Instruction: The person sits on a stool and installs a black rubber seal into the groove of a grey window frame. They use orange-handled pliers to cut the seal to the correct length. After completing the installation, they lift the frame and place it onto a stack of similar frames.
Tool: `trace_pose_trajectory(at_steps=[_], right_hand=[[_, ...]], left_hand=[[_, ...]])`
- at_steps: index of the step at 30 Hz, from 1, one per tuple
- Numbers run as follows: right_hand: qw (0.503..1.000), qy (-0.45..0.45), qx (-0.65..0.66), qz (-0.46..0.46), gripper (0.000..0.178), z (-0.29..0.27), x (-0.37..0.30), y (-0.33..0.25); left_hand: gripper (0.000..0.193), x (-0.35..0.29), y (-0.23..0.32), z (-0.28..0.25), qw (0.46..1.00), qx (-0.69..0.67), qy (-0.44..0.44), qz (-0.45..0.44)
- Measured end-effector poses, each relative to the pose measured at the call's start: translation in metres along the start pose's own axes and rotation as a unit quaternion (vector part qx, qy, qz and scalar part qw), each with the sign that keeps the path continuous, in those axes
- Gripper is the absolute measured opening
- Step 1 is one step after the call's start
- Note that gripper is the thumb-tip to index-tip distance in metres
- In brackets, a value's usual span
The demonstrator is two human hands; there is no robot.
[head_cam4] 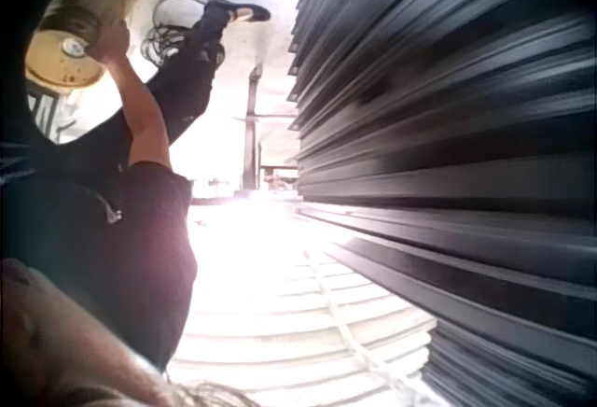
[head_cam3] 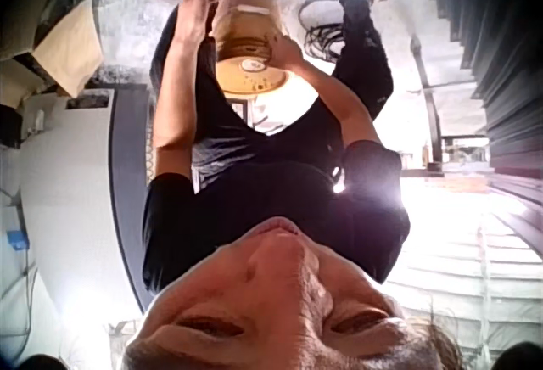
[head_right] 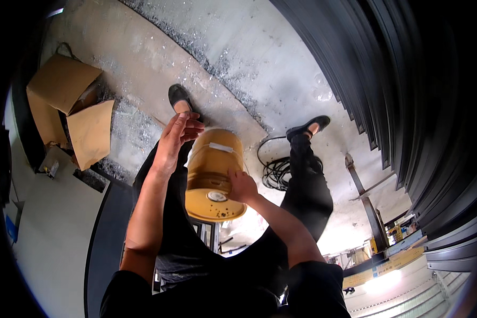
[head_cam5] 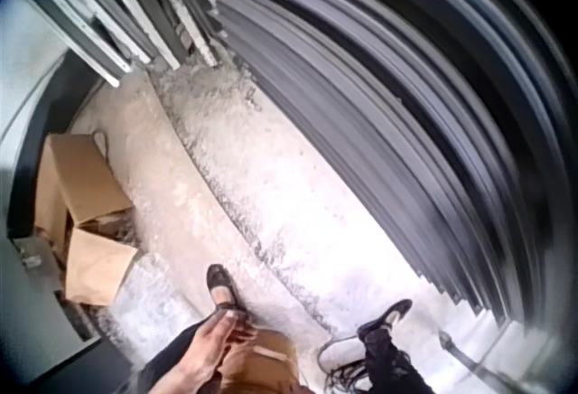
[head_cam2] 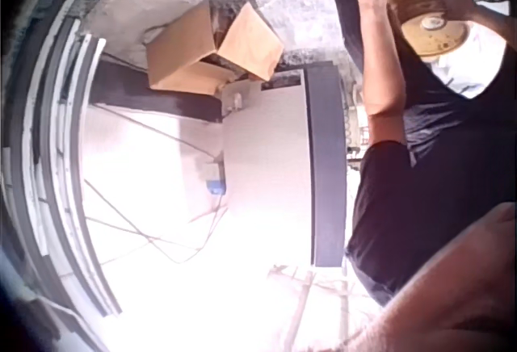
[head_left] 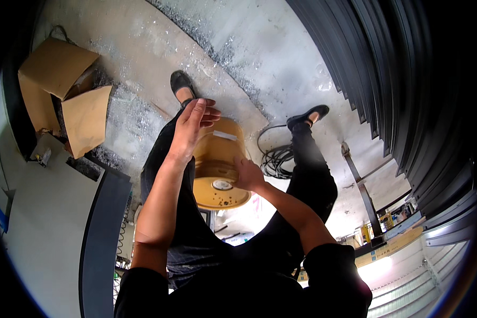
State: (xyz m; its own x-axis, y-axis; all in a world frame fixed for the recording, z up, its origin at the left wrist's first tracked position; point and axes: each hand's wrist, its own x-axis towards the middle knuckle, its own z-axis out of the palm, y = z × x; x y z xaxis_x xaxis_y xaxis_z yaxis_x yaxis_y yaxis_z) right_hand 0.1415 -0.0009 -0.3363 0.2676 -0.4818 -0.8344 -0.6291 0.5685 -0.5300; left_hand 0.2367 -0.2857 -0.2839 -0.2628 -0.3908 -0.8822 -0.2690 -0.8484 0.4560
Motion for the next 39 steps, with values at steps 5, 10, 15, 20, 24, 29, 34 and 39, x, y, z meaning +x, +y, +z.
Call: trace_pose_trajectory(at_steps=[5,10,15,20,24,29,34,39], right_hand=[[0.996,-0.051,-0.052,-0.048,0.083,-0.002,0.009,0.007],[0.995,-0.033,-0.071,-0.057,0.071,-0.004,0.010,0.004],[0.993,0.013,-0.091,-0.076,0.074,0.009,0.008,0.006],[0.994,0.051,-0.088,-0.041,0.074,0.035,-0.012,0.011],[0.996,-0.048,-0.071,0.000,0.077,0.021,-0.020,0.001],[0.990,-0.030,0.095,-0.101,0.076,-0.001,-0.021,0.038],[0.925,0.365,0.097,-0.033,0.035,-0.090,0.038,0.145],[0.744,0.489,0.417,0.185,0.030,-0.160,0.034,0.297]], left_hand=[[0.049,0.015,0.055,0.005,0.993,0.087,-0.031,0.072],[0.043,0.028,0.095,0.007,0.968,0.172,-0.064,0.169],[0.039,0.025,0.094,0.023,0.945,0.164,-0.143,0.243],[0.037,0.023,0.049,0.035,0.929,0.185,-0.156,0.280],[0.035,0.004,0.006,0.042,0.922,0.240,-0.121,0.280],[0.031,-0.072,0.007,0.048,0.868,0.296,-0.118,0.381],[0.027,-0.174,0.090,0.126,0.607,0.430,-0.024,0.668],[0.032,-0.234,0.171,0.246,0.412,0.365,0.004,0.835]])
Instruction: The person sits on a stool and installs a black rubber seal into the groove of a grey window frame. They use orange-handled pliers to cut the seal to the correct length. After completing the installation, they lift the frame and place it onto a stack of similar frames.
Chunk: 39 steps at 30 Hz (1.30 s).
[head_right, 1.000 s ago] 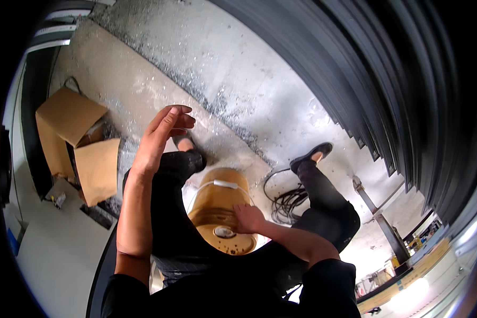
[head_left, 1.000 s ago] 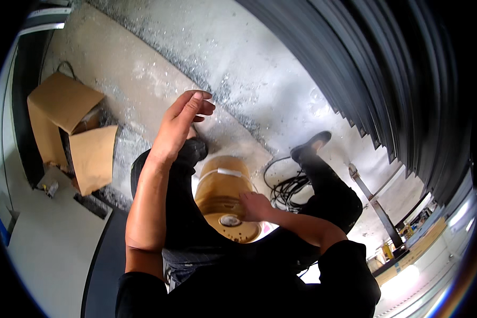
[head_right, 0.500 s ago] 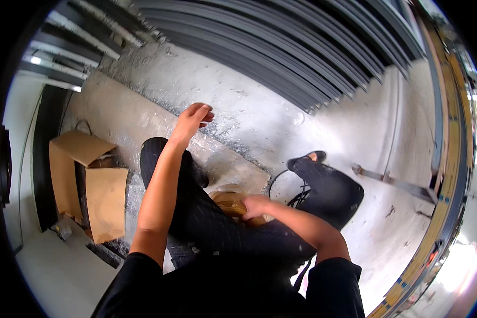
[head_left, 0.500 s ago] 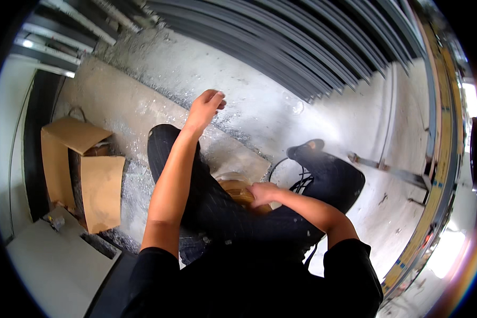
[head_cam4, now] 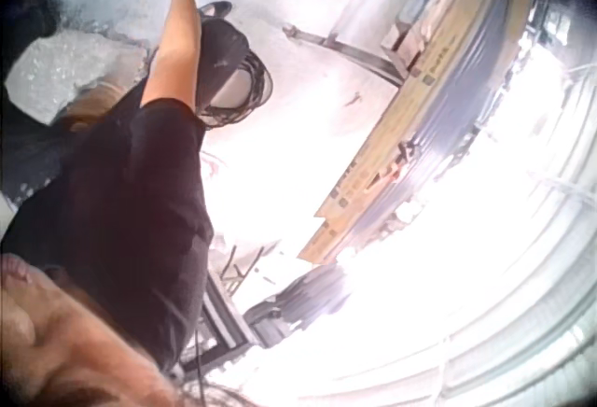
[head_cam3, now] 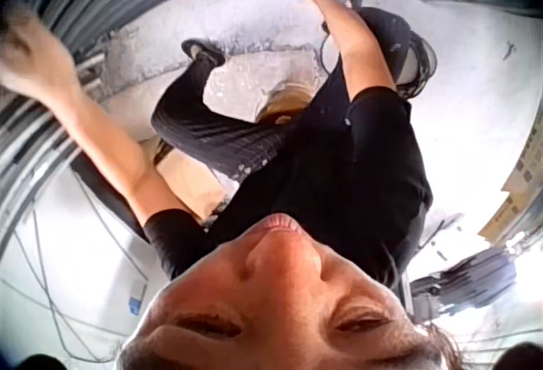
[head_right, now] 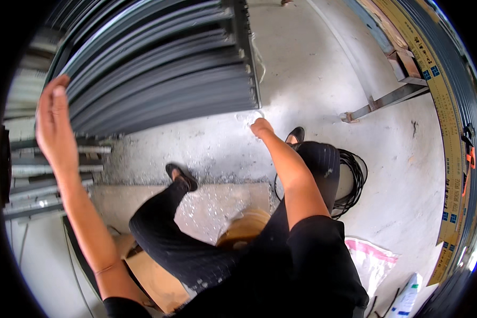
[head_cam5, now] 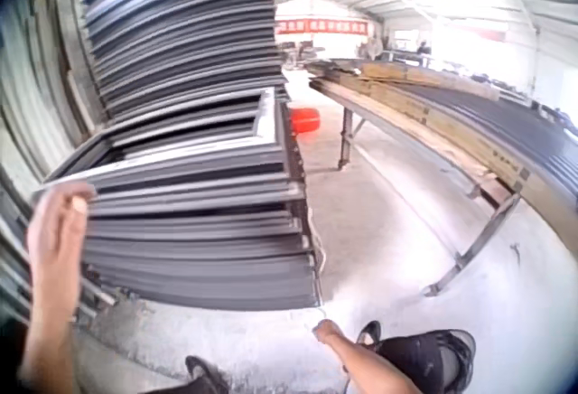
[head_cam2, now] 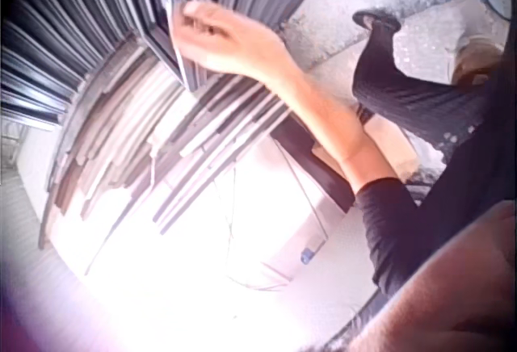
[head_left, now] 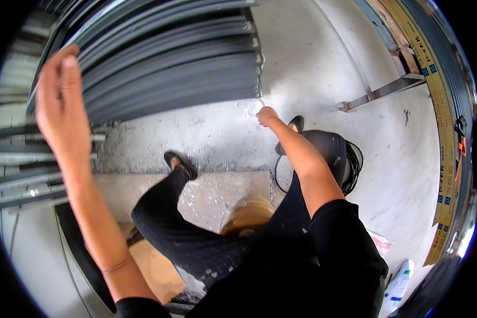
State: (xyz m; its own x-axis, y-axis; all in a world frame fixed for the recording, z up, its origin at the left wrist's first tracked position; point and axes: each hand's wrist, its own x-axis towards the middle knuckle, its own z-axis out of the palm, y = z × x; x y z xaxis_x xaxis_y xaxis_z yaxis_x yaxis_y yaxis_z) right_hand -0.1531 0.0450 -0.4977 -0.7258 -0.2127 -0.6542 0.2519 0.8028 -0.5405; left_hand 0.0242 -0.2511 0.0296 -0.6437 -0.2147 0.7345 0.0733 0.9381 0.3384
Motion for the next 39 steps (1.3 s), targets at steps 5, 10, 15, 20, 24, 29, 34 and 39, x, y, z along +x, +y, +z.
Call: trace_pose_trajectory(at_steps=[5,10,15,20,24,29,34,39], right_hand=[[0.988,0.113,-0.064,0.083,0.029,-0.064,0.048,-0.017],[0.994,0.077,-0.052,0.057,0.033,-0.047,0.152,0.004],[0.989,0.133,0.060,0.037,0.026,0.012,0.224,0.020],[0.972,0.081,0.207,0.072,0.032,-0.005,0.254,0.021],[0.923,0.115,0.355,0.095,0.031,0.001,0.269,0.012],[0.974,0.130,0.164,0.092,0.034,-0.003,0.271,0.008],[0.973,0.172,0.126,0.082,0.037,0.004,0.258,0.006],[0.976,0.174,0.112,0.073,0.037,0.007,0.254,0.008]], left_hand=[[0.043,0.094,-0.052,0.086,0.966,0.199,-0.012,0.164],[0.041,0.106,-0.122,0.123,0.930,0.295,-0.047,0.212],[0.042,0.101,-0.151,0.084,0.944,0.317,0.043,0.081],[0.047,0.100,-0.173,0.070,0.963,0.221,0.147,-0.057],[0.047,0.097,-0.175,0.060,0.957,0.204,0.181,-0.098],[0.047,0.092,-0.168,0.052,0.958,0.181,0.193,-0.113],[0.047,0.096,-0.170,0.061,0.963,0.146,0.190,-0.122],[0.048,0.096,-0.159,0.065,0.968,0.113,0.183,-0.126]])
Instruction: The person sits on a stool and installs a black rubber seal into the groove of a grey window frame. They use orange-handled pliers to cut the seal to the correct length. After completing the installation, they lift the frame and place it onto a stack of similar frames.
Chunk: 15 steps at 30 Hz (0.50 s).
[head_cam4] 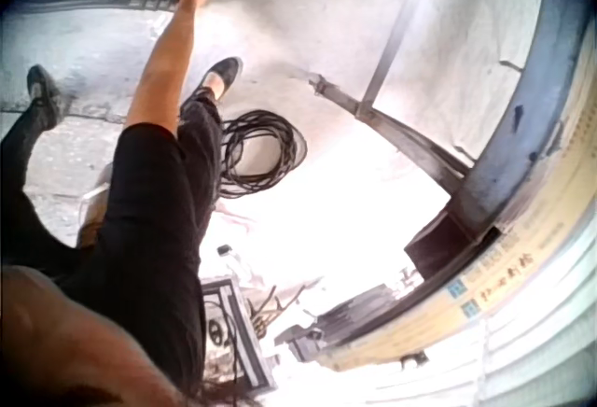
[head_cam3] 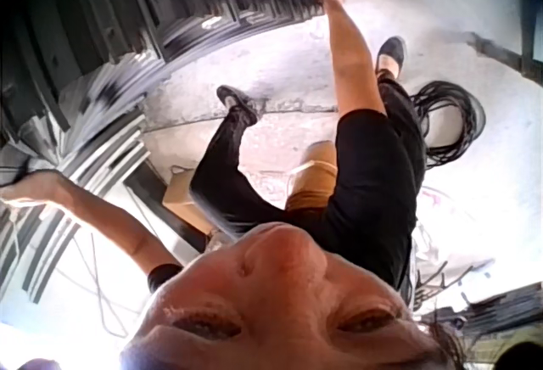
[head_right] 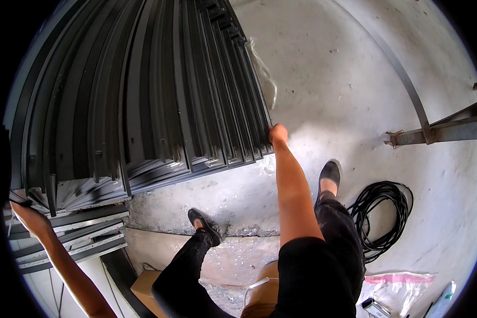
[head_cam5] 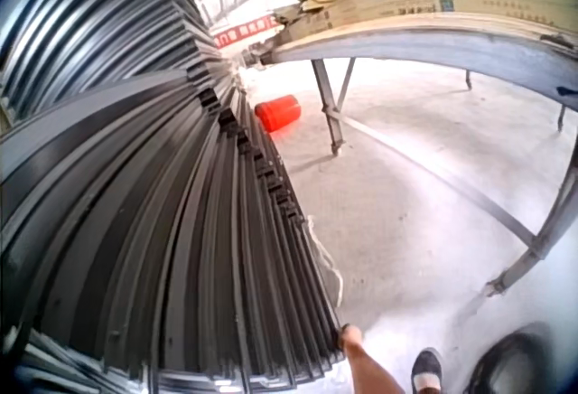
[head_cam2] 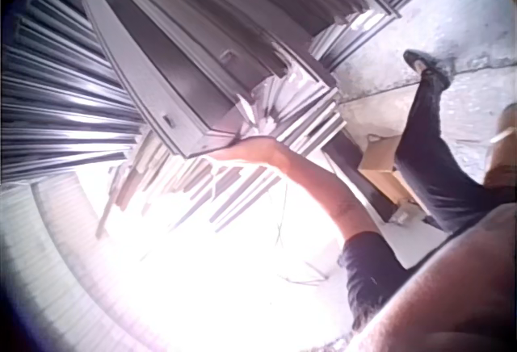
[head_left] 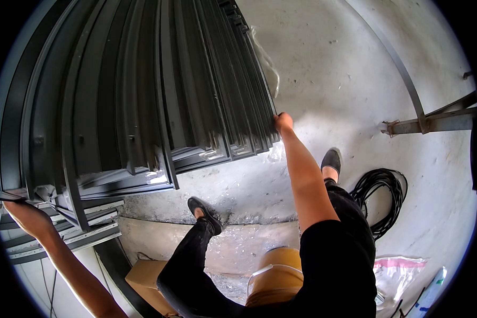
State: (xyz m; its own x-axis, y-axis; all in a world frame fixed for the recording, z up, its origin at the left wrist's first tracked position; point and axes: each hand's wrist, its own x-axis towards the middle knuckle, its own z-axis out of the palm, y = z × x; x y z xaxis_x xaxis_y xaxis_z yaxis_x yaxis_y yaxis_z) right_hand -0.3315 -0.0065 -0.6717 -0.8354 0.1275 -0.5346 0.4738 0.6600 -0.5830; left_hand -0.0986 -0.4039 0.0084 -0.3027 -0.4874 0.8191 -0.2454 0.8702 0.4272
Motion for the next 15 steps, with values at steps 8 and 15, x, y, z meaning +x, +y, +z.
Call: trace_pose_trajectory(at_steps=[8,15], right_hand=[[0.999,0.016,0.018,0.023,0.035,0.001,-0.051,0.031],[0.978,-0.039,0.195,0.068,0.045,0.050,-0.164,0.132]], left_hand=[[0.050,-0.048,0.028,-0.014,0.992,-0.096,-0.080,-0.018],[0.054,-0.088,0.040,-0.094,0.938,-0.152,-0.287,0.121]])
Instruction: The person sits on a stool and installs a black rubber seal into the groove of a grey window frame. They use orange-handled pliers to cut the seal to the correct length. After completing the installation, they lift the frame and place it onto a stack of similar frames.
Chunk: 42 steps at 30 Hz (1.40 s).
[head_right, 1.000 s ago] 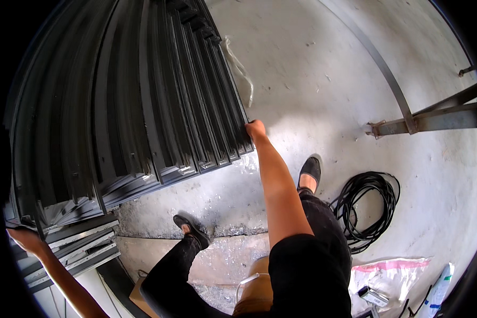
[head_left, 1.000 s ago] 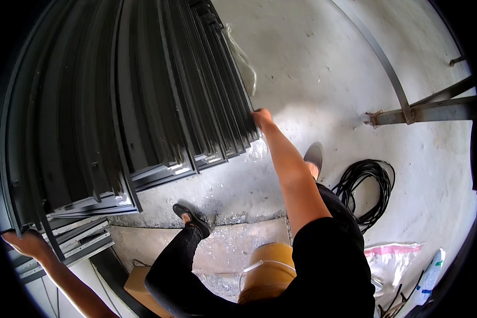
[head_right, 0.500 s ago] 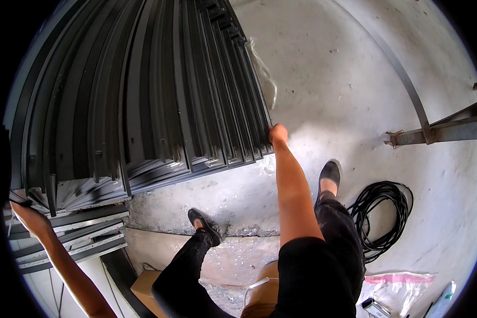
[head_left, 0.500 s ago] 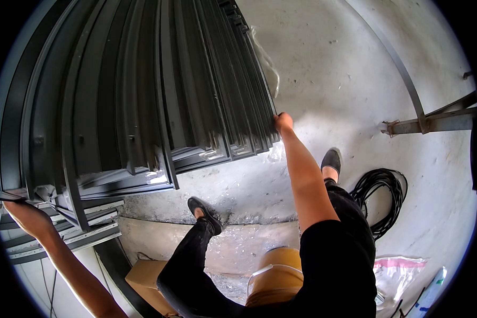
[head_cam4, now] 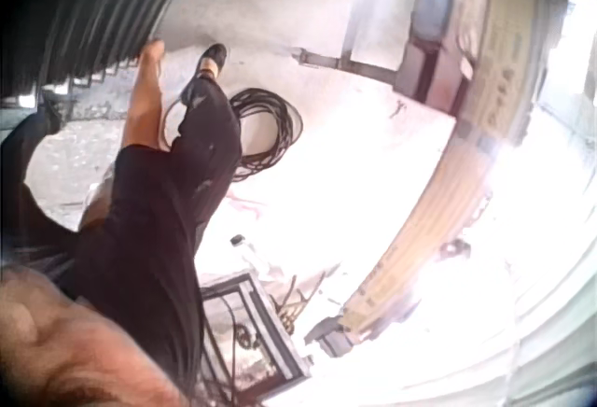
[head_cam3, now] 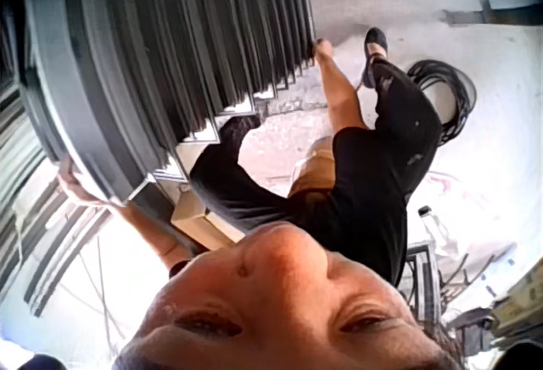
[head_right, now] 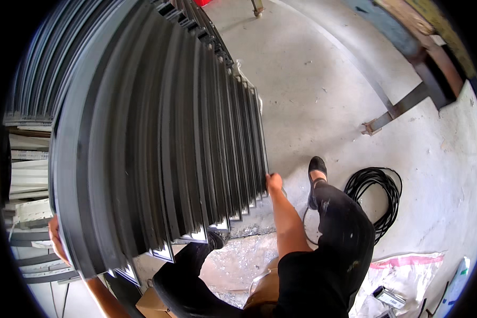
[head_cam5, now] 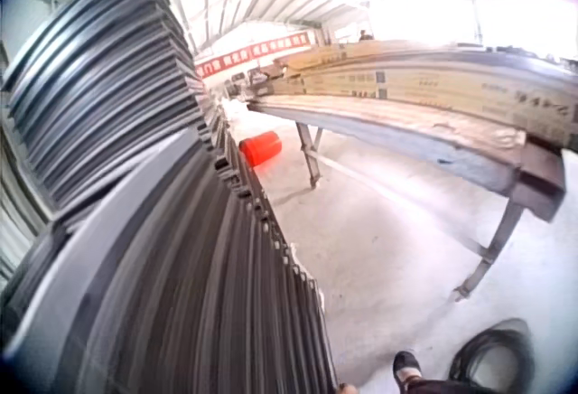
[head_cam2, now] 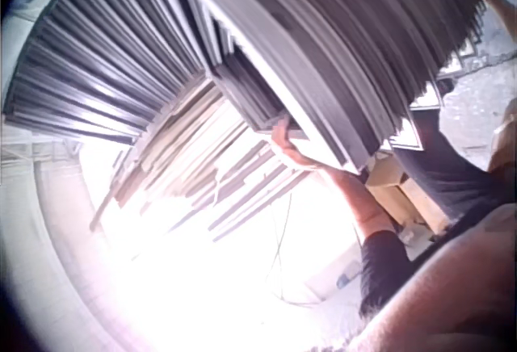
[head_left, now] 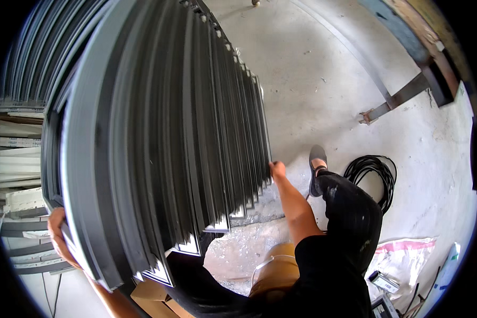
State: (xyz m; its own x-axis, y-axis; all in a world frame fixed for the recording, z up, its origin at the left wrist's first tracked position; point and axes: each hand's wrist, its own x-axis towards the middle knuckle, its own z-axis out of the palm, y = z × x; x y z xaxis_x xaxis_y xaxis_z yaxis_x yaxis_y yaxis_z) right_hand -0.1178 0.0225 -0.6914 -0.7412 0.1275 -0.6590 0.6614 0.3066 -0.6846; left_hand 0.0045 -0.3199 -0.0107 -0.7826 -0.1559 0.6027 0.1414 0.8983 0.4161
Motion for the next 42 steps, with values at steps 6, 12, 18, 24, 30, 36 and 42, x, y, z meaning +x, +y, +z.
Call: trace_pose_trajectory(at_steps=[6,12,18,24,30,36,42], right_hand=[[0.974,0.102,0.142,0.146,0.073,0.032,-0.116,0.082],[0.963,-0.010,0.123,0.240,0.077,0.056,-0.163,0.164],[0.772,-0.178,0.558,0.246,0.071,0.052,-0.167,0.127],[0.841,-0.142,0.423,0.305,0.063,0.032,-0.192,0.117],[0.909,-0.100,0.285,0.288,0.056,0.031,-0.166,0.112],[0.988,-0.063,-0.003,0.141,0.050,-0.002,-0.117,0.077],[0.983,-0.008,0.152,0.099,0.013,-0.091,-0.185,-0.102]], left_hand=[[0.050,-0.052,0.040,-0.063,0.988,0.124,-0.076,0.049],[0.054,-0.088,0.053,-0.117,0.980,0.147,-0.113,0.072],[0.061,-0.080,0.062,-0.108,0.988,0.109,-0.095,0.052],[0.063,-0.105,0.061,-0.118,0.992,0.102,-0.071,0.024],[0.058,-0.106,0.055,-0.118,0.994,0.089,-0.051,0.036],[0.053,-0.097,0.055,-0.121,0.995,0.060,-0.048,0.065],[0.041,-0.127,0.040,-0.131,0.997,0.035,0.001,0.069]])
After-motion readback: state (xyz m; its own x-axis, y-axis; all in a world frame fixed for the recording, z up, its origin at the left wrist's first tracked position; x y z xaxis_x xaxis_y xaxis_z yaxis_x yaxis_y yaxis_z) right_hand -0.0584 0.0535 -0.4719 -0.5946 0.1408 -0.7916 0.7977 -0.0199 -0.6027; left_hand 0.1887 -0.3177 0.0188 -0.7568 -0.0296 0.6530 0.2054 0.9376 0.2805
